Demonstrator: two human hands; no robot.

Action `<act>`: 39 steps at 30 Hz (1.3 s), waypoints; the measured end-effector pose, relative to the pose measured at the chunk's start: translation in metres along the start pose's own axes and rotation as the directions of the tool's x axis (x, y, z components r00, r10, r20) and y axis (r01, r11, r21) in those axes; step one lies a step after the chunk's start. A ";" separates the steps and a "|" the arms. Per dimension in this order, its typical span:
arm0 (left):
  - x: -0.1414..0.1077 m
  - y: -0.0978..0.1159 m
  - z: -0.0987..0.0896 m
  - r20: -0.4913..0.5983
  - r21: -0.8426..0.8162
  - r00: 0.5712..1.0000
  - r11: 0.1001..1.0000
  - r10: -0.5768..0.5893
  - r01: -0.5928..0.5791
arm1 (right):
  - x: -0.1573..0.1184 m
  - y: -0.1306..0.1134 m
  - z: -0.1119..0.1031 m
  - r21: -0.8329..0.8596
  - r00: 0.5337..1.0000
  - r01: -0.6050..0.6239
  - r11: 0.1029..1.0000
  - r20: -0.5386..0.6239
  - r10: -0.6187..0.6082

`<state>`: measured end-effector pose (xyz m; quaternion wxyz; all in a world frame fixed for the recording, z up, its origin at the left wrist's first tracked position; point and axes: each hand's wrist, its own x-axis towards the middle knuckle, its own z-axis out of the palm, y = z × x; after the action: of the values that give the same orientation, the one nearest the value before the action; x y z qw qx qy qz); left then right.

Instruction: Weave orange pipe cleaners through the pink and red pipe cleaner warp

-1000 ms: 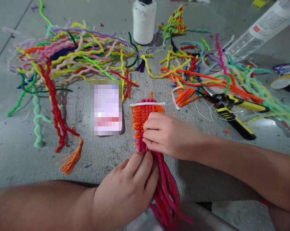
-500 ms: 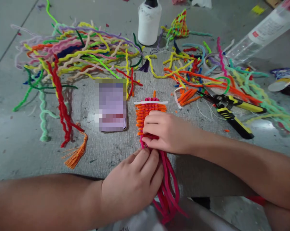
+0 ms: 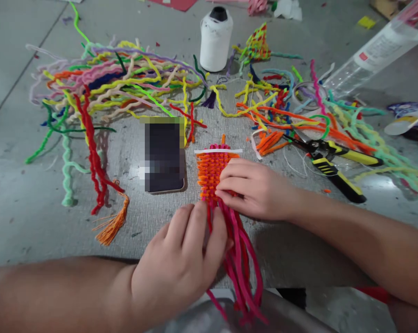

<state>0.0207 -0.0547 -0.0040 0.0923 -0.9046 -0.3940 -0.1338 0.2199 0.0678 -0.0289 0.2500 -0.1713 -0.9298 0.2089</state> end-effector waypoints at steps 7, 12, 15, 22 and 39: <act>0.006 -0.008 0.002 0.063 0.044 0.998 0.999 0.017 -0.020 | -0.017 -0.001 -0.019 -0.041 0.990 -0.034 0.999 0.136 0.040; 0.008 -0.010 0.003 0.041 -0.007 0.998 0.999 0.038 -0.038 | -0.016 -0.007 -0.023 -0.031 0.919 -0.188 0.982 0.348 0.187; 0.011 -0.014 0.001 0.046 -0.002 0.997 0.998 0.062 -0.062 | -0.013 -0.009 -0.027 0.041 0.887 -0.280 0.959 0.393 0.242; 0.021 -0.029 0.000 0.096 0.115 0.995 0.993 0.002 -0.013 | -0.009 0.000 -0.036 0.105 0.828 -0.398 0.911 0.469 0.307; 0.032 -0.069 -0.017 0.272 0.342 0.724 0.767 -0.634 0.543 | -0.007 0.017 -0.038 0.174 0.860 -0.301 0.937 0.475 0.188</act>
<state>-0.0123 0.0088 0.0261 0.0761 -0.7210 -0.6855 0.0661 0.2501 0.0909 -0.0098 0.0179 -0.2040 -0.9000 0.3849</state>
